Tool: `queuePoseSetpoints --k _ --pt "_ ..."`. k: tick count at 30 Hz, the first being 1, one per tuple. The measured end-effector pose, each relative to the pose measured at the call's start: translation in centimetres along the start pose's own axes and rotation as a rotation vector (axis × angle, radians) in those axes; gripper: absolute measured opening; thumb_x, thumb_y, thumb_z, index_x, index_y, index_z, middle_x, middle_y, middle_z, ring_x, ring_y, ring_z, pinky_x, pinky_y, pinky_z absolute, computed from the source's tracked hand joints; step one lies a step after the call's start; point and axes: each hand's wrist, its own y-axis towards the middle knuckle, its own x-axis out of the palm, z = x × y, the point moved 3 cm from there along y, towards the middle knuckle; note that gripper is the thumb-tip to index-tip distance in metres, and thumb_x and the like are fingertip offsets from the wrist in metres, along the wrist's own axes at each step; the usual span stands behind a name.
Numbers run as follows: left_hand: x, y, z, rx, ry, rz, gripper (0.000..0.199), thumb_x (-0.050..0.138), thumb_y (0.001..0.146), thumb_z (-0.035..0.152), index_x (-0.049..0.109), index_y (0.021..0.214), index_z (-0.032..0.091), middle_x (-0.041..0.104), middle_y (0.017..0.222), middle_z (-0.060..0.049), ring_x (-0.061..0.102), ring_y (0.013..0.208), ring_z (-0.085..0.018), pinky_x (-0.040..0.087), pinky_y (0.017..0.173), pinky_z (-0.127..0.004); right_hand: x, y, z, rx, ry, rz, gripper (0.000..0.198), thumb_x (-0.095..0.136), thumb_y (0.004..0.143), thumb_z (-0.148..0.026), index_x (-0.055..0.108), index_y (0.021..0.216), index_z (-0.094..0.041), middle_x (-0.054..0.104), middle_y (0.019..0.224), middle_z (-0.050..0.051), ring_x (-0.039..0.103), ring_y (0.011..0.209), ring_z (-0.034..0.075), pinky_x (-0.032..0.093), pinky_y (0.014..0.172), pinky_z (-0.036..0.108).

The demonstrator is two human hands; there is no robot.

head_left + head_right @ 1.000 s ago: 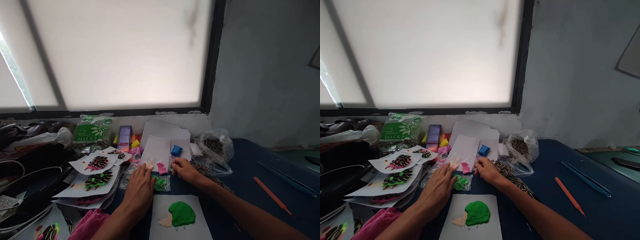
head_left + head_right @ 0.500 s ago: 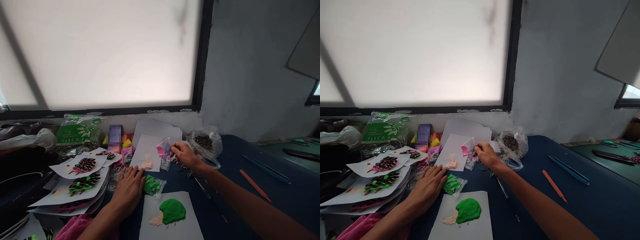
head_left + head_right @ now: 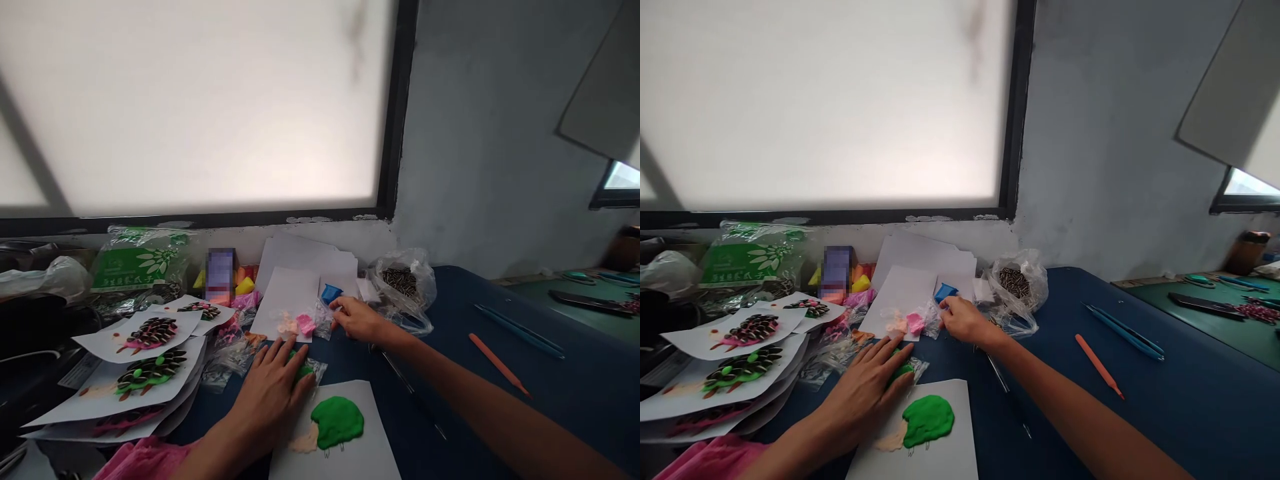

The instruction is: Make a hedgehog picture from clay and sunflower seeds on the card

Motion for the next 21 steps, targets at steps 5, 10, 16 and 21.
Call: queuePoseSetpoints --k 5,10,16,21 --pt "0.1 0.0 -0.2 -0.039 -0.003 -0.016 0.047 0.037 0.098 0.038 0.05 0.141 0.022 0.04 0.152 -0.012 0.036 0.14 -0.034 0.03 0.11 -0.058 0.2 -0.2 0.1 -0.085 -0.239 0.085 0.029 0.049 0.088 -0.014 0.067 0.11 -0.011 0.068 0.113 0.017 0.06 0.107 0.028 0.042 0.091 0.036" --pt "0.0 0.3 -0.3 -0.011 -0.07 0.054 0.05 0.047 0.093 0.036 0.052 0.138 0.016 0.044 0.149 -0.018 0.038 0.139 -0.035 0.032 0.111 -0.056 1.6 -0.8 -2.1 -0.233 -0.347 0.12 0.031 0.044 0.094 -0.017 0.066 0.114 -0.012 0.066 0.114 0.015 0.062 0.101 0.024 0.043 0.088 0.031" --pt "-0.4 0.2 0.4 0.108 -0.182 0.163 0.038 0.048 0.093 0.027 0.057 0.129 0.02 0.056 0.138 -0.011 0.049 0.13 -0.028 0.033 0.112 -0.049 5.0 -0.9 -4.2 -0.48 -0.494 -0.072 0.031 0.049 0.089 -0.011 0.067 0.114 -0.015 0.068 0.113 0.012 0.058 0.109 0.024 0.037 0.097 0.034" --pt "-0.4 0.2 0.8 -0.02 -0.067 0.149 0.039 0.05 0.092 0.027 0.057 0.128 0.012 0.054 0.137 -0.02 0.051 0.126 -0.034 0.04 0.104 -0.052 5.2 -0.1 -4.0 -0.468 -0.624 -0.097 0.032 0.053 0.086 -0.011 0.066 0.115 -0.008 0.067 0.114 0.021 0.05 0.122 0.035 0.031 0.102 0.047"
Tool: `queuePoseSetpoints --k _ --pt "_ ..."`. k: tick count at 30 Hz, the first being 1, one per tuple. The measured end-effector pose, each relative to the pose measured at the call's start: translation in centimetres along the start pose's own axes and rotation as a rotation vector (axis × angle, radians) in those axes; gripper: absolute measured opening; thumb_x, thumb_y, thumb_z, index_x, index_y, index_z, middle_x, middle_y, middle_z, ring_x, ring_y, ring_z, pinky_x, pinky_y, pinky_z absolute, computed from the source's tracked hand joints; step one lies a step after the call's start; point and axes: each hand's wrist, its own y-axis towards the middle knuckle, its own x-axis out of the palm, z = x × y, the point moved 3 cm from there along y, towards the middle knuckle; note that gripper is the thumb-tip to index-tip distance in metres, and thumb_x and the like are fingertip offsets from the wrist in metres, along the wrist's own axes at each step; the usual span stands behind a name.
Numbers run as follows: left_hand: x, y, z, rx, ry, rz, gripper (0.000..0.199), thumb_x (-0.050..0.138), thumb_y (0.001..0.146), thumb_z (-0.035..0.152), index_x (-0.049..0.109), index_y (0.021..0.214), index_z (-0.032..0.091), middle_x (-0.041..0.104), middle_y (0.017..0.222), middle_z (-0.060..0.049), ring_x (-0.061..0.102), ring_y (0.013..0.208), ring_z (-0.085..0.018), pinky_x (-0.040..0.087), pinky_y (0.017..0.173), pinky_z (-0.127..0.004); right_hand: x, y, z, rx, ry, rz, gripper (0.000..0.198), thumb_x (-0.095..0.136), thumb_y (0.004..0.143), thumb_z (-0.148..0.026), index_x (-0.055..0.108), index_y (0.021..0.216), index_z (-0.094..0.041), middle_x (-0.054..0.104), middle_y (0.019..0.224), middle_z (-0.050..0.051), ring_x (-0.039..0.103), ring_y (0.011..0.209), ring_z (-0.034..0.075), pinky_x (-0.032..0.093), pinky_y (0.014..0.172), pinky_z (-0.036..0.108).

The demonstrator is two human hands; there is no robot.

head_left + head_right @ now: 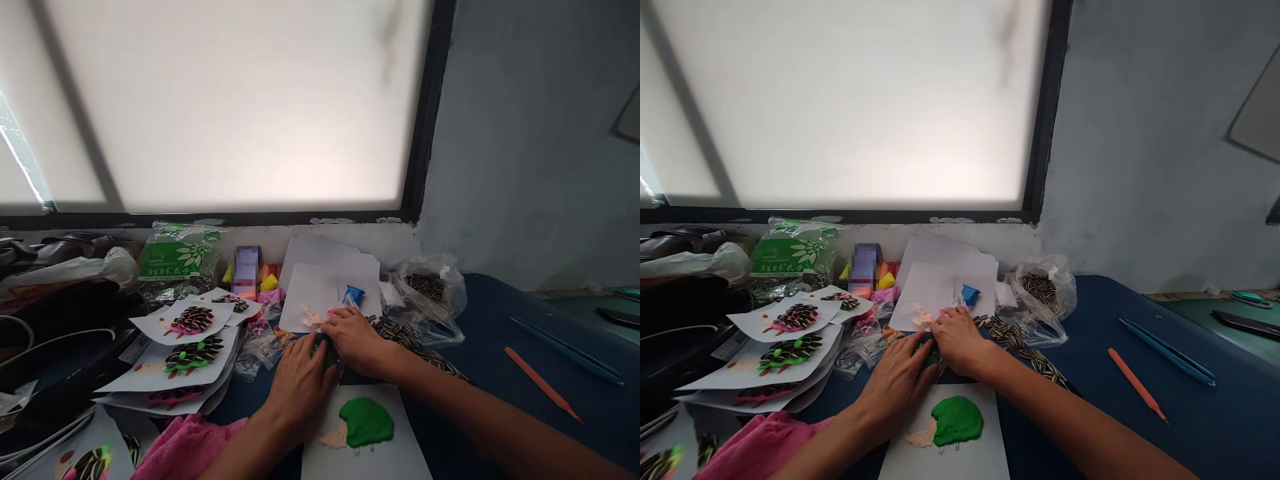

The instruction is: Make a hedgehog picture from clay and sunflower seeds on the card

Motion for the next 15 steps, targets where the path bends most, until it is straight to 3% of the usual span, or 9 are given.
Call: queuePoseSetpoints --k 3,5,8,11,15 --pt "-0.4 0.0 0.3 0.028 0.007 0.06 0.032 0.048 0.092 0.024 0.063 0.119 0.014 0.058 0.133 -0.019 0.054 0.121 -0.034 0.044 0.099 -0.052 -0.2 0.0 0.6 0.034 -0.038 0.006 0.031 0.052 0.086 -0.01 0.068 0.113 -0.008 0.067 0.114 0.022 0.048 0.124 0.036 0.029 0.102 0.05" --pt "-0.6 0.0 0.7 0.089 -0.029 0.091 0.025 0.045 0.093 0.022 0.069 0.099 0.016 0.068 0.114 -0.014 0.061 0.107 -0.031 0.048 0.092 -0.047 -0.4 0.2 0.6 0.042 -0.042 0.028 0.031 0.05 0.087 -0.009 0.069 0.111 -0.008 0.067 0.115 0.021 0.048 0.124 0.035 0.03 0.103 0.048" --pt "-0.6 -0.2 1.2 0.217 -0.077 0.107 0.031 0.041 0.094 0.019 0.069 0.081 0.017 0.071 0.09 -0.01 0.064 0.087 -0.027 0.05 0.079 -0.042 -0.9 0.7 -0.3 0.004 -0.018 0.068 0.032 0.047 0.089 -0.008 0.069 0.112 -0.01 0.068 0.116 0.017 0.053 0.119 0.03 0.034 0.1 0.041" --pt "-0.2 -0.3 1.3 0.269 -0.084 0.108 0.027 0.042 0.09 0.015 0.069 0.085 0.016 0.072 0.089 -0.012 0.065 0.082 -0.026 0.051 0.075 -0.04 -1.3 2.0 -1.9 -0.079 0.018 0.061 0.036 0.046 0.089 -0.006 0.067 0.117 -0.013 0.069 0.115 0.013 0.059 0.11 0.024 0.039 0.095 0.033" --pt "0.1 -0.3 1.0 0.211 -0.048 0.088 0.025 0.043 0.088 0.015 0.068 0.09 0.015 0.072 0.092 -0.015 0.066 0.087 -0.031 0.052 0.076 -0.043 -1.4 4.3 -3.4 -0.225 0.038 -0.027 0.035 0.048 0.091 -0.009 0.067 0.117 -0.02 0.07 0.117 0.005 0.061 0.108 0.019 0.042 0.091 0.026"
